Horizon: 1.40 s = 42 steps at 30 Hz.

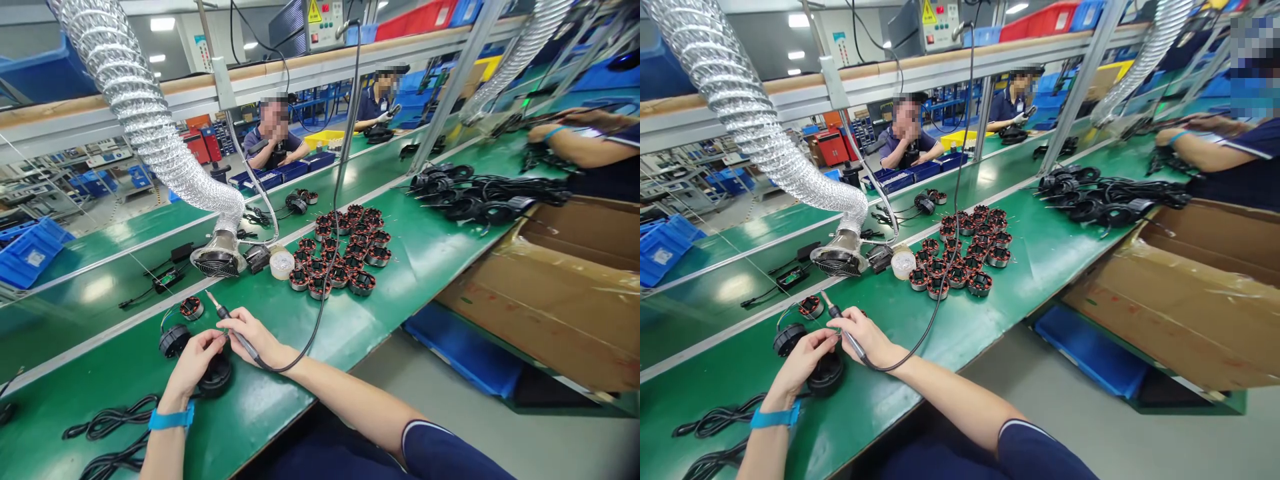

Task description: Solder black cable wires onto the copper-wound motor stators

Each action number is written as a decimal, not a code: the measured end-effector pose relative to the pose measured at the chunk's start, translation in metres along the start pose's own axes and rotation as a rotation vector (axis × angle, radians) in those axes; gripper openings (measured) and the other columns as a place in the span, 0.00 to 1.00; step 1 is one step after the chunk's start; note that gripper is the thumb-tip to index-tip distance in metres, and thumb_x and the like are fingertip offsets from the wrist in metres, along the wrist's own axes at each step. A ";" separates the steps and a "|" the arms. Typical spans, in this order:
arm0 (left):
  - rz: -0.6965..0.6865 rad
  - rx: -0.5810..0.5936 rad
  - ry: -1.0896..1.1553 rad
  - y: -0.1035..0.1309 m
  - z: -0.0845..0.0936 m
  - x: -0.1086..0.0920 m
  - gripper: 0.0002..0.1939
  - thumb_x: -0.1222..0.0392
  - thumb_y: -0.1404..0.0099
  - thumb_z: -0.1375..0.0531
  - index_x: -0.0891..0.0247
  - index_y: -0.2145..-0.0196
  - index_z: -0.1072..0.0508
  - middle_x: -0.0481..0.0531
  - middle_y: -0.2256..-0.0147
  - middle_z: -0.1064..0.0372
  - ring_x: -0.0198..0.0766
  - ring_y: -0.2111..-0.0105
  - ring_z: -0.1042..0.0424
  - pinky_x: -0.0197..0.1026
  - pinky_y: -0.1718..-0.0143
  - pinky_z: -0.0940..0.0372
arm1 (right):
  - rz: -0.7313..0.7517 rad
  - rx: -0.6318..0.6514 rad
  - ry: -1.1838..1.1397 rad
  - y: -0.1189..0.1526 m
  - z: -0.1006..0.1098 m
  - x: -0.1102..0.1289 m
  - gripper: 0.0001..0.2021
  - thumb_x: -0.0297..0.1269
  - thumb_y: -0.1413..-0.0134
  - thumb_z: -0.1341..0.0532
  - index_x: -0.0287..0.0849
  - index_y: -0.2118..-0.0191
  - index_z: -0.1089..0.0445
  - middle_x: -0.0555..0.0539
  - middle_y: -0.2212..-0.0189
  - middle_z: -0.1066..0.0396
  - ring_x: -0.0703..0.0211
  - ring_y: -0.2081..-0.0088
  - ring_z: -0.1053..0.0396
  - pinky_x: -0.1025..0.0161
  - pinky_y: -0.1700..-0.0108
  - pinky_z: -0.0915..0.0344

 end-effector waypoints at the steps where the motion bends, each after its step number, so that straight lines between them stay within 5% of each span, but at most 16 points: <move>1: -0.002 -0.002 -0.003 -0.001 0.000 0.001 0.22 0.41 0.43 0.38 0.66 0.69 0.26 0.49 0.73 0.34 0.38 0.70 0.38 0.39 0.66 0.43 | 0.005 0.005 0.010 0.000 0.000 0.001 0.23 0.20 0.49 0.44 0.44 0.47 0.33 0.46 0.59 0.39 0.66 0.66 0.35 0.69 0.62 0.33; 7: -0.014 -0.069 0.015 -0.003 0.002 0.005 0.20 0.42 0.43 0.38 0.65 0.74 0.28 0.48 0.76 0.37 0.37 0.72 0.40 0.38 0.68 0.45 | -0.008 0.103 0.019 0.003 -0.005 0.003 0.24 0.19 0.49 0.44 0.47 0.47 0.33 0.47 0.58 0.38 0.63 0.62 0.34 0.68 0.58 0.33; 17: 0.029 -0.130 0.016 -0.003 0.006 0.011 0.19 0.44 0.46 0.37 0.66 0.74 0.26 0.48 0.77 0.35 0.36 0.74 0.39 0.38 0.69 0.45 | -0.105 0.072 -0.159 0.014 0.014 -0.007 0.25 0.19 0.48 0.43 0.47 0.45 0.35 0.46 0.55 0.38 0.63 0.59 0.31 0.64 0.53 0.32; 33: 0.026 -0.161 0.040 -0.001 0.007 0.013 0.18 0.46 0.46 0.36 0.67 0.73 0.24 0.50 0.77 0.34 0.36 0.74 0.39 0.38 0.70 0.45 | -0.237 -0.200 -0.154 0.021 0.005 -0.015 0.18 0.22 0.43 0.44 0.45 0.49 0.36 0.45 0.57 0.41 0.65 0.67 0.31 0.62 0.57 0.28; 38: 0.022 -0.146 0.018 0.000 0.006 0.012 0.18 0.46 0.44 0.37 0.67 0.72 0.23 0.50 0.76 0.33 0.36 0.74 0.39 0.38 0.70 0.44 | -0.218 -0.131 -0.041 0.027 0.017 -0.014 0.23 0.24 0.46 0.38 0.48 0.45 0.37 0.43 0.53 0.37 0.53 0.51 0.33 0.53 0.46 0.33; 42: 0.038 -0.139 0.015 0.002 0.003 0.010 0.19 0.45 0.46 0.36 0.67 0.72 0.23 0.50 0.76 0.32 0.36 0.74 0.39 0.38 0.71 0.44 | -0.247 -0.093 -0.044 0.028 0.017 -0.020 0.28 0.23 0.47 0.39 0.48 0.42 0.39 0.43 0.50 0.38 0.53 0.49 0.34 0.53 0.44 0.35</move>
Point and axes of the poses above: each hand's wrist, its own y-axis away from the middle knuckle, its own z-axis out of the back of the hand, x = y × z, the point moved 8 cm from there along -y, towards the middle knuckle
